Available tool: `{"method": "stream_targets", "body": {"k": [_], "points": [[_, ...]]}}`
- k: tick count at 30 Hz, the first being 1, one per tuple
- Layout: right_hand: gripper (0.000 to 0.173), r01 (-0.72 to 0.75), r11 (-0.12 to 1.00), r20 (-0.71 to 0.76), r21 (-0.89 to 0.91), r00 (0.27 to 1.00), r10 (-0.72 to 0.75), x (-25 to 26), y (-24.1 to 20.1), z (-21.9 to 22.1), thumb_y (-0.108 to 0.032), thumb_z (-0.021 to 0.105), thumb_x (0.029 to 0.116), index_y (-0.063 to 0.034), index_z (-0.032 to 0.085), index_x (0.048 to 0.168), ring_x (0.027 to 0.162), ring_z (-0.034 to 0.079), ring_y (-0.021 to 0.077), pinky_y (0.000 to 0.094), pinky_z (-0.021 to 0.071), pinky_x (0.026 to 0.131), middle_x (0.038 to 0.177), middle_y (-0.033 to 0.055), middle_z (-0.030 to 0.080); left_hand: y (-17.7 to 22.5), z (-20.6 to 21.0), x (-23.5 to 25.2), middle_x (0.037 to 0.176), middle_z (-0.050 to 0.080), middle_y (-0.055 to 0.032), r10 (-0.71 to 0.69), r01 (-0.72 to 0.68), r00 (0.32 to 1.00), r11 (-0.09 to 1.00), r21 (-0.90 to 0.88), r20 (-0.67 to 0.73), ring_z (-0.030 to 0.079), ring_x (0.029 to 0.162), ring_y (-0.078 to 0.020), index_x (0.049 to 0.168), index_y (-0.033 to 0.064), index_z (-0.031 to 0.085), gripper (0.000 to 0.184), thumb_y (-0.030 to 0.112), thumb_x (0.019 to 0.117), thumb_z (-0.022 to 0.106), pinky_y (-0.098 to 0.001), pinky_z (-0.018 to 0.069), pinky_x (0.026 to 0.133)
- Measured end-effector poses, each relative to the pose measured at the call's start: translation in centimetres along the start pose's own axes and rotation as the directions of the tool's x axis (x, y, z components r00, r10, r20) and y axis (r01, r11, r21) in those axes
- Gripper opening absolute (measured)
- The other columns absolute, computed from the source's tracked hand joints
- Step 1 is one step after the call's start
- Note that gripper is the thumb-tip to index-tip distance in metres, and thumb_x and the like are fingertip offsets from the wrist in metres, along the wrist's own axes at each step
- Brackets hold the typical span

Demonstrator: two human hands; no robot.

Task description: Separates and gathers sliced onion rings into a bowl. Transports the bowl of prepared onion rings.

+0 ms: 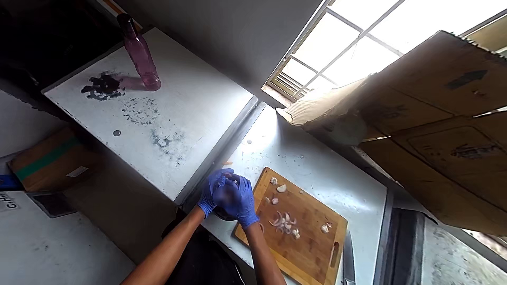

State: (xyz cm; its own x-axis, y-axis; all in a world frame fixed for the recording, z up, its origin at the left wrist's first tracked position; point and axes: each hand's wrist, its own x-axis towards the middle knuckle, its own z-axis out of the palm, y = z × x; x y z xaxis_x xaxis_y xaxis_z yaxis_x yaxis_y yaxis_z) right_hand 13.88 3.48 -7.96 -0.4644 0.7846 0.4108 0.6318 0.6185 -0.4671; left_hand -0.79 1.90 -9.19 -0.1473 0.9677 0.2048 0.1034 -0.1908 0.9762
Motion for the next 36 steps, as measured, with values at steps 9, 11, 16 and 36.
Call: {"method": "stream_targets", "body": {"k": [9,11,16,36], "points": [[0.069,-0.038,0.996,0.0,0.076,0.999,0.038,-1.0,0.1,-0.7,-0.063,0.07,0.0754,-0.0163,0.067,0.126,0.12,0.061,0.03,0.0502,0.0477,0.104,0.127,0.0158,0.066,0.4,0.6,-0.5,0.12,0.074,-0.0103,0.07,-0.071,0.997,0.995,0.072,0.015,0.067,0.118,-0.014,0.121,-0.0003,0.071,0.057,0.038,0.1094,0.03,-0.0337,0.0491,0.108],[0.068,-0.034,0.995,0.015,0.098,0.999,0.032,-1.1,0.2,-0.9,-0.069,0.059,0.0846,-0.0164,0.067,0.128,0.125,0.059,0.0289,0.0491,0.0455,0.107,0.132,0.0144,0.064,0.3,0.4,-0.5,0.12,0.073,-0.0113,0.057,-0.057,0.998,0.998,0.016,0.012,0.066,0.119,-0.0145,0.122,-0.0018,0.07,0.065,0.046,0.1095,0.028,-0.0343,0.0489,0.109],[0.054,0.014,0.999,-0.038,0.033,0.999,-0.013,-1.4,0.3,-0.4,-0.054,0.035,0.1039,-0.0154,0.071,0.115,0.125,0.062,0.0292,0.0476,0.0472,0.107,0.127,0.0136,0.069,0.2,0.3,-0.7,0.117,0.074,-0.0119,0.057,-0.058,0.998,0.996,0.066,0.011,0.068,0.116,-0.0152,0.12,-0.0023,0.071,0.068,0.047,0.1098,0.026,-0.0351,0.0507,0.108],[0.041,0.009,0.995,-0.116,-0.101,0.993,-0.021,-1.4,-2.5,0.7,-0.035,0.048,0.102,-0.0073,0.074,0.118,0.12,0.067,0.0284,0.0455,0.0482,0.109,0.122,0.0126,0.074,-0.9,-0.2,-1.2,0.123,0.072,-0.0158,0.112,-0.124,0.991,0.969,0.213,0.071,0.066,0.122,-0.021,0.122,-0.0033,0.07,0.071,0.052,0.1073,0.028,-0.0376,0.0467,0.112]]}}
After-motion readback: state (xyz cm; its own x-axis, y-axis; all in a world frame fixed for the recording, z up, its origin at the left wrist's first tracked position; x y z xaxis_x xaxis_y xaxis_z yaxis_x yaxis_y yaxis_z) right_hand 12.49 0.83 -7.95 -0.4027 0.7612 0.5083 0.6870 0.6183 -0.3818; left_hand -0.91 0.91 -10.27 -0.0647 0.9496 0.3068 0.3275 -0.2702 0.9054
